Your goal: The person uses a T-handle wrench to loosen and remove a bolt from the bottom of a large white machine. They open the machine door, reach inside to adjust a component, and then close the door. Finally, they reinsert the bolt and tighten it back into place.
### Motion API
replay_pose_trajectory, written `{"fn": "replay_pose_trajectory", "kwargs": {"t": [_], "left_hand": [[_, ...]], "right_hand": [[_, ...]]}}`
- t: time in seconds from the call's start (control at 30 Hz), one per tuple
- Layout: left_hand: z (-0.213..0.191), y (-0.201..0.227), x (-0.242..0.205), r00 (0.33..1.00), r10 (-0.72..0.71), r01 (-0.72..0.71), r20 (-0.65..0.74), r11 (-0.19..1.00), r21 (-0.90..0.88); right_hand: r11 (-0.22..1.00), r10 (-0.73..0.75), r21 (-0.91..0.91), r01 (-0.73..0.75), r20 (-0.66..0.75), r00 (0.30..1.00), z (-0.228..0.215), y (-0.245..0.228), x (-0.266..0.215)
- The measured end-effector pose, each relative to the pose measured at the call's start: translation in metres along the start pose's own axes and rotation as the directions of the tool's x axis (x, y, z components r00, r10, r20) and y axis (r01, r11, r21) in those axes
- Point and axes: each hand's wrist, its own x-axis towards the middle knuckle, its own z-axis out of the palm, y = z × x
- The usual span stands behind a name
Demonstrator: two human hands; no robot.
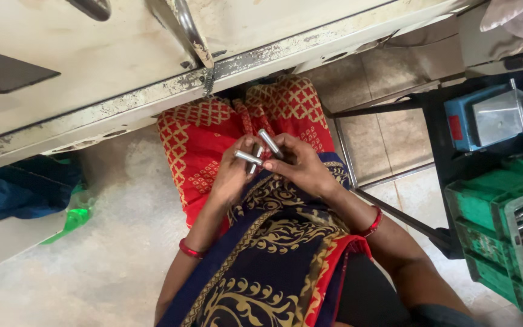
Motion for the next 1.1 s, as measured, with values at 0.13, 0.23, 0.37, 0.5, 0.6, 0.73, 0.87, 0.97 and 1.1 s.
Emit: {"fn": "replay_pose_trajectory", "kwargs": {"t": [0.13,0.23,0.37,0.5,0.6,0.73,0.87,0.97,1.1], "left_hand": [[-0.002,-0.002,0.003,0.972,0.202,-0.207,0.122,0.978,0.028],[-0.002,-0.012,0.004,0.981,0.173,-0.184,0.087,0.973,0.142],[-0.004,-0.020,0.010,0.995,0.084,-0.084,-0.054,0.996,-0.004],[-0.008,-0.026,0.009,0.998,-0.008,-0.004,-0.061,0.983,-0.185],[-0.009,-0.025,0.008,0.999,0.012,-0.020,-0.041,0.981,-0.194],[-0.006,-0.019,0.004,1.000,0.004,-0.009,-0.024,0.972,-0.234],[-0.001,-0.014,-0.002,0.997,0.078,-0.078,-0.008,0.991,-0.105],[-0.004,-0.011,-0.005,0.994,0.110,-0.109,0.015,0.993,-0.040],[-0.005,-0.013,-0.004,0.962,0.265,-0.262,0.067,0.964,-0.048]], "right_hand": [[0.996,-0.045,-0.080,0.050,0.062,0.997,-0.001,0.005,0.001],[0.985,-0.031,-0.169,0.028,-0.011,0.999,0.009,0.006,0.000],[0.914,-0.072,-0.403,-0.037,-0.250,0.966,0.021,-0.007,-0.001],[0.824,-0.188,-0.556,0.108,-0.088,0.978,0.013,-0.027,-0.006],[0.814,-0.285,-0.519,0.262,0.036,0.958,0.009,-0.034,-0.007],[0.944,-0.184,-0.272,0.185,0.030,0.982,0.011,-0.029,-0.007],[0.979,-0.006,-0.205,0.001,-0.022,1.000,0.010,-0.016,0.001],[0.997,-0.016,-0.081,0.017,0.013,1.000,0.009,-0.011,0.006],[0.947,-0.121,-0.302,0.113,-0.006,0.993,0.014,-0.012,0.003]]}}
